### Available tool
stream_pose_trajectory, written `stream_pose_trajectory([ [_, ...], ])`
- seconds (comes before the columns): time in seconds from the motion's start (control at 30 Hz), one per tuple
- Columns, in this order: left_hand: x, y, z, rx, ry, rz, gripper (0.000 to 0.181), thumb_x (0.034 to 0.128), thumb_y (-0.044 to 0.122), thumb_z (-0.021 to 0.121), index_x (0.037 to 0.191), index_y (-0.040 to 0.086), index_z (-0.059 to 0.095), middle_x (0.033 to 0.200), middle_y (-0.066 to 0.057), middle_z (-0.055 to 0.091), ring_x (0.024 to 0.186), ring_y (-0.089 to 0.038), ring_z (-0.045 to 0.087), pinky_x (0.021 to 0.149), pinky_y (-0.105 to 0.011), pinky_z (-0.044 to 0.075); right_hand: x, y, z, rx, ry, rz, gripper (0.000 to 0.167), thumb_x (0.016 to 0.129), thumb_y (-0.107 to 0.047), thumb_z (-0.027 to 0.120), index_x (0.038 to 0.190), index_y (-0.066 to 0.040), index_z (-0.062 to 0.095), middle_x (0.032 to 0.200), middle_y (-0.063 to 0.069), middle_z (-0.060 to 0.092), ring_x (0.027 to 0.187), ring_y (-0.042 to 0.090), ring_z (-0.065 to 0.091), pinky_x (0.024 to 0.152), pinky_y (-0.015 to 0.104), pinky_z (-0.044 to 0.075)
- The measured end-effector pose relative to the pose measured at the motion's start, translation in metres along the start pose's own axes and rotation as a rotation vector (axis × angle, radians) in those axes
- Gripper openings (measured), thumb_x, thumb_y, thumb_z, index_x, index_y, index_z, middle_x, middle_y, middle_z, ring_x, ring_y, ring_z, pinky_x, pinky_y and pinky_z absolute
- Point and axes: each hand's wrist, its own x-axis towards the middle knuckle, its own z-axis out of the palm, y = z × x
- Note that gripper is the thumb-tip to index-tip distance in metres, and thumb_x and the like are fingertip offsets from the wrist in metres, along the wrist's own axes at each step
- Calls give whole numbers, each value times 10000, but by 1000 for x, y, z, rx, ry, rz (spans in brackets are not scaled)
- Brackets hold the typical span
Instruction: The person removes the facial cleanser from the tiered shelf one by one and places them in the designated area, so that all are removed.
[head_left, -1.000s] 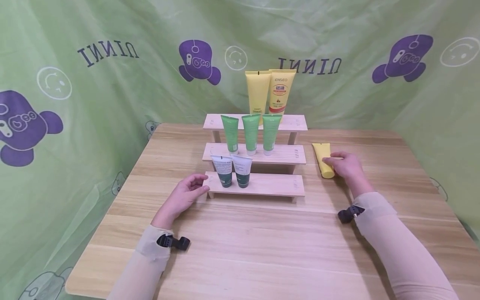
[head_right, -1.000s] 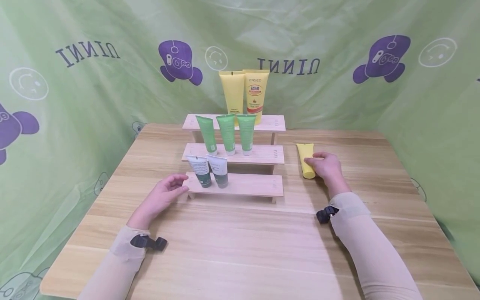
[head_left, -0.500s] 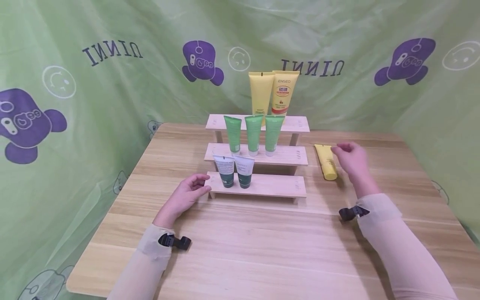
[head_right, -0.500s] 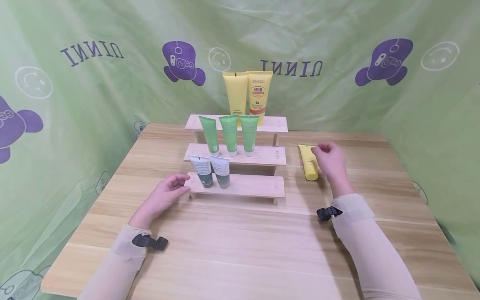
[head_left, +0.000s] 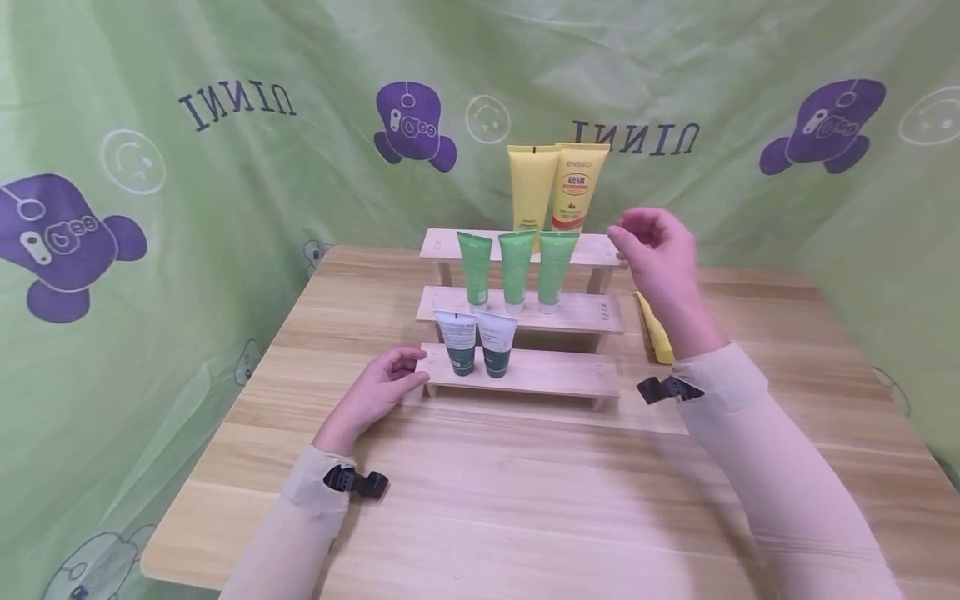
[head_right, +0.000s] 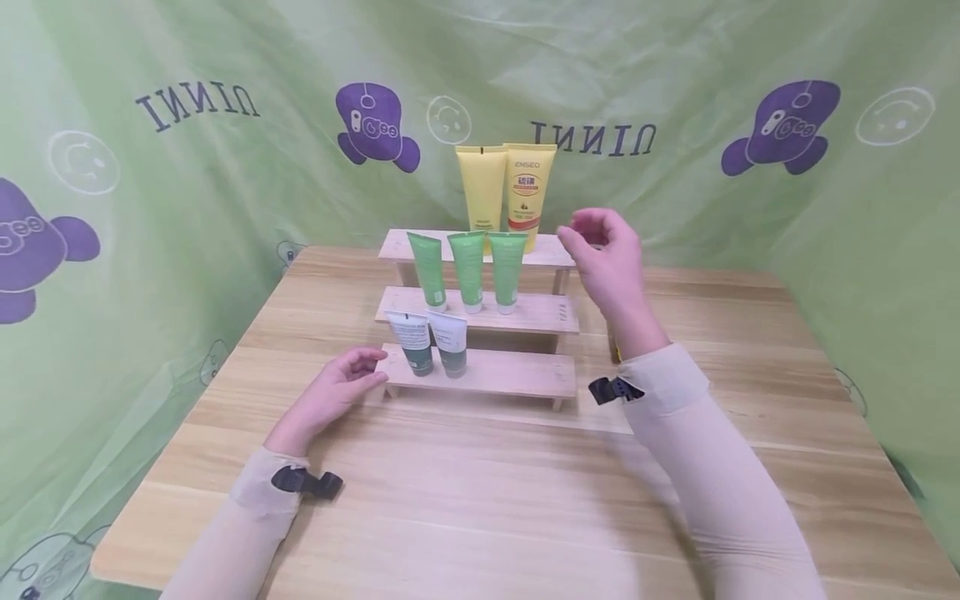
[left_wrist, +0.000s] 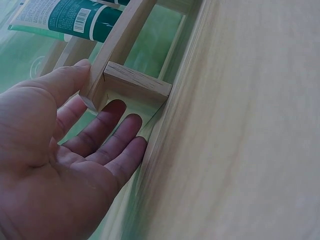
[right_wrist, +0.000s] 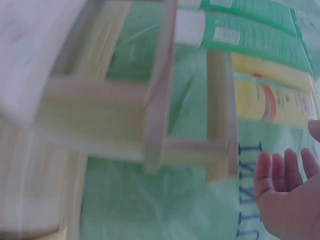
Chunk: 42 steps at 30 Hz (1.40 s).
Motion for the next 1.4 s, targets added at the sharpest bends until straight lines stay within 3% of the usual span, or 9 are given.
stream_pose_trajectory([
  [0.23, -2, 11, 2, -3, -7, -17, 400, 928, 154, 693, 1275, 3, 565, 1146, -171, 614, 1074, -298, 600, 981, -436, 457, 17, -4, 24, 31, -16, -14, 452, 852, -199, 786, 1230, -65, 577, 1183, 106, 596, 1017, 173, 576, 842, 261, 511],
  [0.37, 2, 1, 1, -11, 6, 1, 402, 910, 205, 720, 1251, 38, 586, 1125, -143, 622, 1053, -273, 606, 972, -432, 458, 22, -5, 30, 43, -26, 11, 503, 843, -208, 794, 1268, -84, 558, 1241, 108, 576, 1074, 180, 556, 911, 288, 482],
  [0.8, 0, 5, 1, -2, 4, -9, 402, 901, 222, 730, 1239, 52, 594, 1109, -125, 625, 1046, -265, 607, 964, -432, 463, 30, -6, 42, 133, -12, 34, 550, 809, -139, 819, 1277, -106, 531, 1252, 81, 560, 1130, 220, 552, 971, 309, 461],
  [1.07, 0, 5, 1, -8, 3, -5, 395, 903, 214, 728, 1236, 48, 593, 1102, -128, 624, 1033, -263, 613, 949, -424, 471, 32, -1, 45, 127, -15, 86, 584, 795, -149, 831, 1295, -130, 530, 1234, 68, 565, 1141, 210, 538, 993, 313, 440],
  [1.4, 1, 3, 2, -14, 18, -13, 424, 900, 221, 731, 1257, 42, 587, 1121, -142, 619, 1051, -275, 604, 964, -438, 459, 32, 3, 50, 112, -18, 95, 588, 784, -127, 834, 1290, -137, 534, 1198, 71, 591, 1119, 214, 551, 990, 312, 437],
])
